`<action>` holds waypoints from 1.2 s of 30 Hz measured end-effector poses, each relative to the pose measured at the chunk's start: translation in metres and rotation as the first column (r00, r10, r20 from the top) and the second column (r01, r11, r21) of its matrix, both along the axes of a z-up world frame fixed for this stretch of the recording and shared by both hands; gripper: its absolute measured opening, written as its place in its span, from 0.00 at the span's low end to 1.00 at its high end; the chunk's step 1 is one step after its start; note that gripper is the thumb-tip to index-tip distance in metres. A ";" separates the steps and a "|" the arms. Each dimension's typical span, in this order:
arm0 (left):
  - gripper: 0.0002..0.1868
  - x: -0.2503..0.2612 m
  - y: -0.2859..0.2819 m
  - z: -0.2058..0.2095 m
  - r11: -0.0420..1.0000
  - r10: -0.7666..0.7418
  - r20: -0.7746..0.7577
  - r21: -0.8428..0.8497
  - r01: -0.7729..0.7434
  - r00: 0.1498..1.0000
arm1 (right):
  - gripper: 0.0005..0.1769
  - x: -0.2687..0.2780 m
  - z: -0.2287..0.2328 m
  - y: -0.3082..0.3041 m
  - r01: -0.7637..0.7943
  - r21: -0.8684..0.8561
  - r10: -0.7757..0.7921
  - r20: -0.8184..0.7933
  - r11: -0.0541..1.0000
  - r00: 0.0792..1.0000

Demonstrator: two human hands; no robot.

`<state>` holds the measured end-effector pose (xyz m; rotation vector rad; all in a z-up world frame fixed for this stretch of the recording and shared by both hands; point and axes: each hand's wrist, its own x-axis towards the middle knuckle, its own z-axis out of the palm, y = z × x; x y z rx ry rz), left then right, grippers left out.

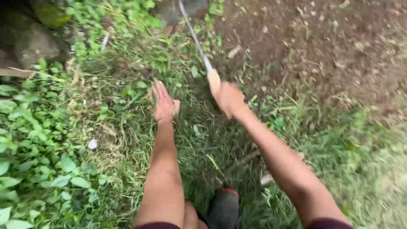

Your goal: Using a hoe to clear grass and level the soil in a garden area.

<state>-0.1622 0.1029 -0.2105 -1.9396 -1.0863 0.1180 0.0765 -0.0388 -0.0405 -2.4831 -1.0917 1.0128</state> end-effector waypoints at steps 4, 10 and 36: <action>0.53 0.018 -0.009 0.087 0.738 0.149 0.012 -0.667 -0.103 0.989 | 0.33 -0.036 0.068 -0.100 0.102 -0.148 -0.118 -0.099 0.984 0.988; 0.48 0.021 -0.008 0.079 0.655 -0.075 -0.342 -0.725 -0.212 0.937 | 0.19 0.038 0.037 -0.040 0.103 0.312 -0.145 0.114 0.944 0.983; 0.38 0.111 -0.047 0.153 0.680 0.467 0.662 -0.692 0.240 0.585 | 0.36 0.063 -0.038 -0.062 -0.070 0.069 0.049 0.266 0.995 0.963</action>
